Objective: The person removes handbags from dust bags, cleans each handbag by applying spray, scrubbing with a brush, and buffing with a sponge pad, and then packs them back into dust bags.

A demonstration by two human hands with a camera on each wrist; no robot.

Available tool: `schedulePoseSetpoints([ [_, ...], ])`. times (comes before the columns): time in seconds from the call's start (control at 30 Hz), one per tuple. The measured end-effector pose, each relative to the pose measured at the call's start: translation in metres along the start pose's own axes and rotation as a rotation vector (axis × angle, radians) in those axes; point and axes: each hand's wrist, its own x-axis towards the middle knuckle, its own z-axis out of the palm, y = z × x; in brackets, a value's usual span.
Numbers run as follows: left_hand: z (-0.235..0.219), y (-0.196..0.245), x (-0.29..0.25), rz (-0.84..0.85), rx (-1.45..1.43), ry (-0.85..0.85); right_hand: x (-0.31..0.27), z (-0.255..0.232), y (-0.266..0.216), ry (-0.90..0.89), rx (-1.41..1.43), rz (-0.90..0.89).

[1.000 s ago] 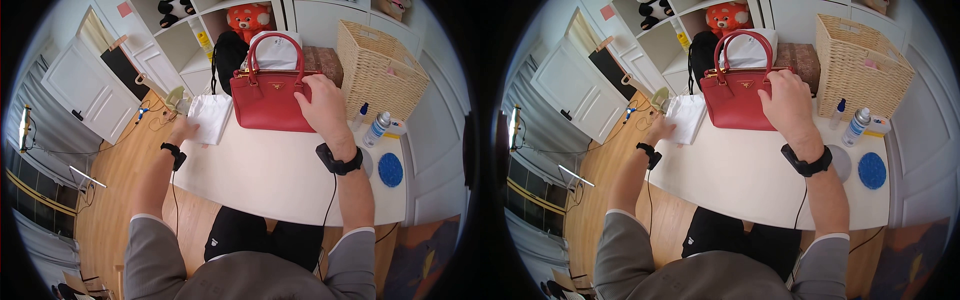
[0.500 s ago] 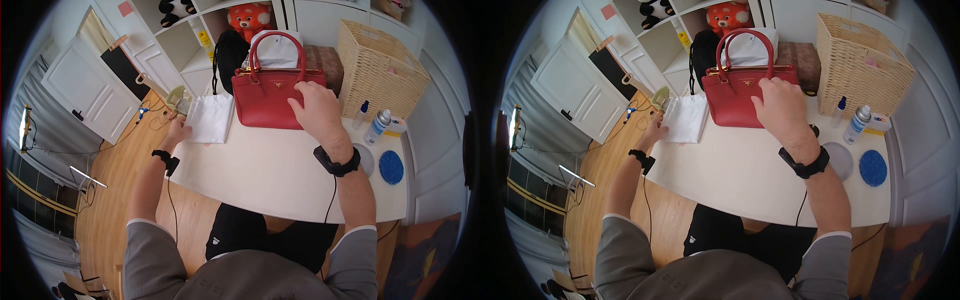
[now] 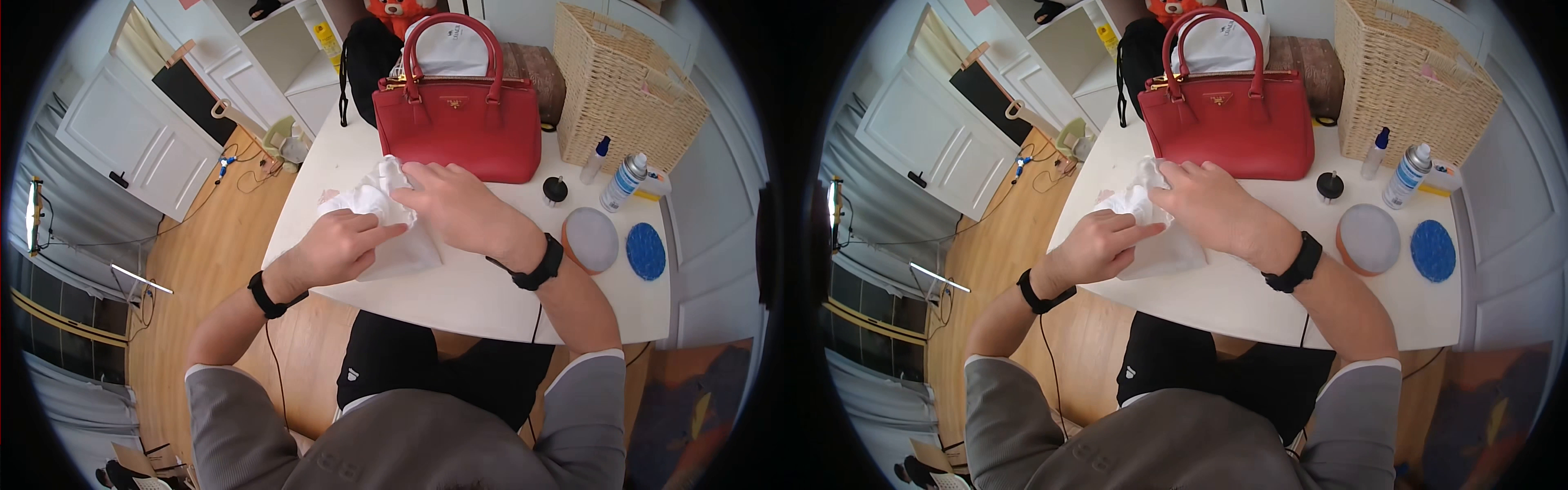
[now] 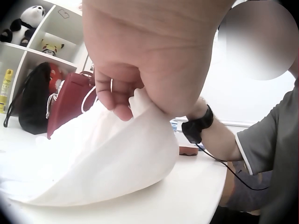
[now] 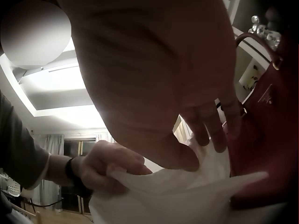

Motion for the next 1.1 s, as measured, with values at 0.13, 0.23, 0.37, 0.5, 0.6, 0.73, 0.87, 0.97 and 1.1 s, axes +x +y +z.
schedulePoseSetpoints([
  [0.13, 0.001, 0.005, 0.004, 0.030, 0.008, 0.014, -0.003, 0.005, 0.004, -0.084, -0.069, 0.065],
  [0.23, 0.004, 0.000, 0.001, 0.015, 0.029, 0.011, -0.005, 0.001, 0.012, -0.121, -0.169, 0.120],
  [0.37, 0.003, -0.001, -0.003, -0.068, -0.010, 0.040, 0.003, -0.013, 0.008, -0.006, -0.080, 0.105],
  [0.5, 0.002, 0.007, 0.003, -0.134, -0.029, 0.267, 0.014, -0.033, -0.003, 0.160, 0.101, 0.034],
  [0.6, -0.002, 0.015, 0.004, -0.160, -0.201, 0.269, 0.017, -0.044, -0.011, 0.213, 0.206, 0.025],
  [0.73, -0.022, 0.037, 0.014, -0.188, -0.328, 0.286, 0.015, -0.063, -0.022, 0.195, 0.301, 0.059],
  [0.87, -0.034, 0.047, 0.024, -0.301, -0.487, 0.112, 0.012, -0.074, -0.029, 0.131, 0.354, 0.128],
  [0.97, -0.029, 0.041, 0.027, -0.328, -0.478, -0.086, 0.012, -0.077, -0.030, 0.112, 0.264, 0.172],
  [1.1, -0.001, 0.012, 0.024, -0.426, -0.709, -0.555, 0.012, -0.073, -0.022, 0.167, 0.249, 0.187],
])
